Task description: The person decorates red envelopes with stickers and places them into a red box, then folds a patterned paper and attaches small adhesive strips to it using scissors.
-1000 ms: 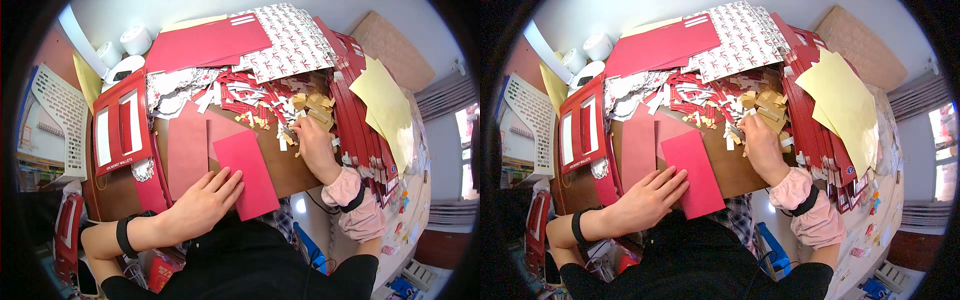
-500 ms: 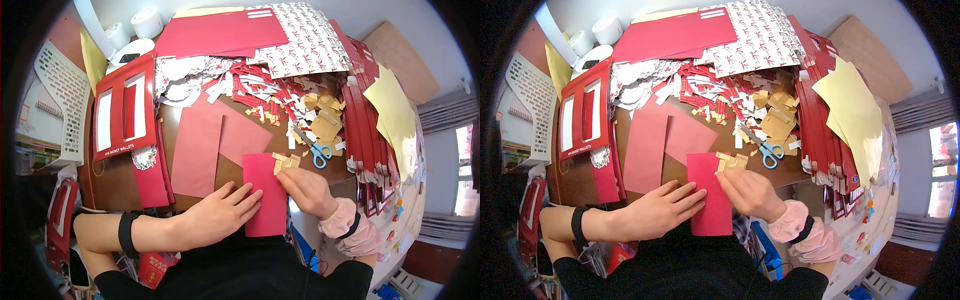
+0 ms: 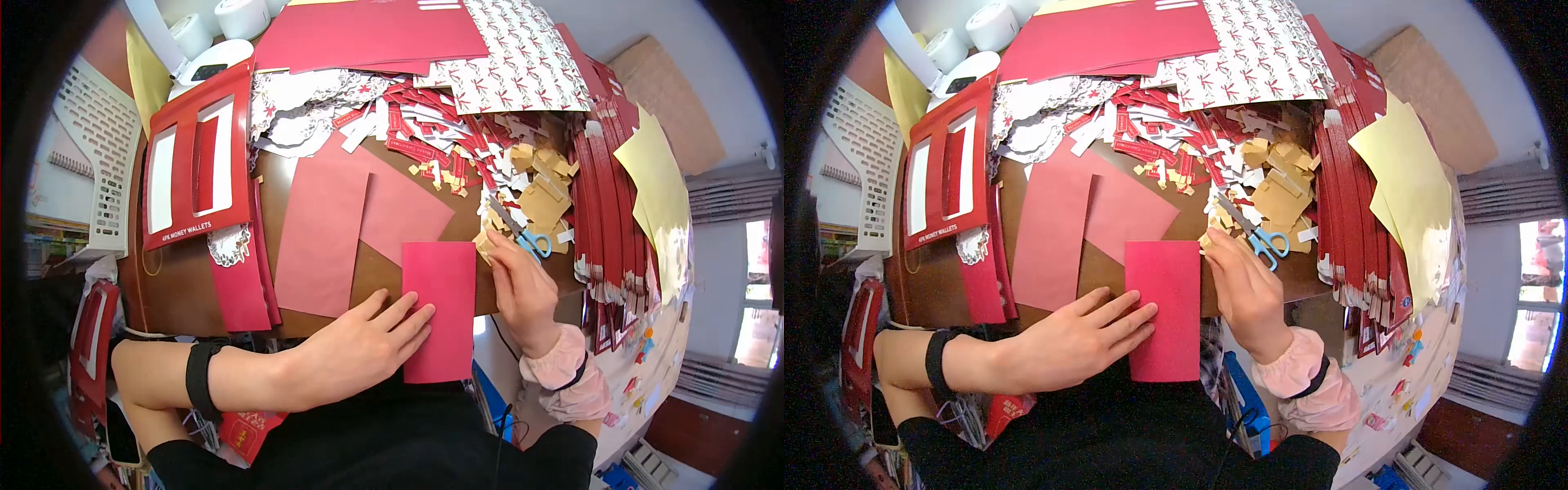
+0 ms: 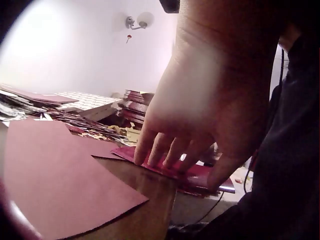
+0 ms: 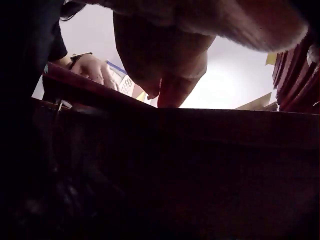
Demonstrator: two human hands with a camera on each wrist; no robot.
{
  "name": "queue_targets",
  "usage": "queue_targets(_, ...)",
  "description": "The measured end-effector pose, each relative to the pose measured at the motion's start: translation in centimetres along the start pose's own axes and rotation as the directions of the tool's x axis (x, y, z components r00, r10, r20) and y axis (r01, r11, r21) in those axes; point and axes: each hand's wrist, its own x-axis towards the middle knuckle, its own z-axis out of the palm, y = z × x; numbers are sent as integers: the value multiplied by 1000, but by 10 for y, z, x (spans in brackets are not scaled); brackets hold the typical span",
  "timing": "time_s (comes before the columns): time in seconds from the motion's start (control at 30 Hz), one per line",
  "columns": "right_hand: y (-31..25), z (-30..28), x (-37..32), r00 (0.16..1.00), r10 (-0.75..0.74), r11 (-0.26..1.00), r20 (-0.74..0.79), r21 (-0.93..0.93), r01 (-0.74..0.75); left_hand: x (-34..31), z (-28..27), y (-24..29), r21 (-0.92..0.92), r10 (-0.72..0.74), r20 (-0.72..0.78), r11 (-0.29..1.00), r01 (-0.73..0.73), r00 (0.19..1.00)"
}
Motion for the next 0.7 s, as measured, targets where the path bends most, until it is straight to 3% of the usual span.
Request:
queue_targets(0.07,-4,-4,0,1000,-16,1000,-19,-2,16,0,-1,0,2,-1,-2,1000,1,1000)
queue_targets(0.13,-11,-4,-4,981,-171,985,95,2,172,0,-2,0,3,4,1,1000,-4,1000)
queue_targets(0.23,-15,-1,-6,955,-255,964,149,-41,263,2,-3,0,-1,-4,6,1000,4,1000)
queue_targets(0.47,-9,7,-4,911,-376,910,170,-115,398,1,-3,-1,-9,-3,2,1000,3,1000)
queue_targets(0.7,-5,11,-3,895,-405,890,187,-142,433,1,0,0,-22,-17,-13,1000,17,1000)
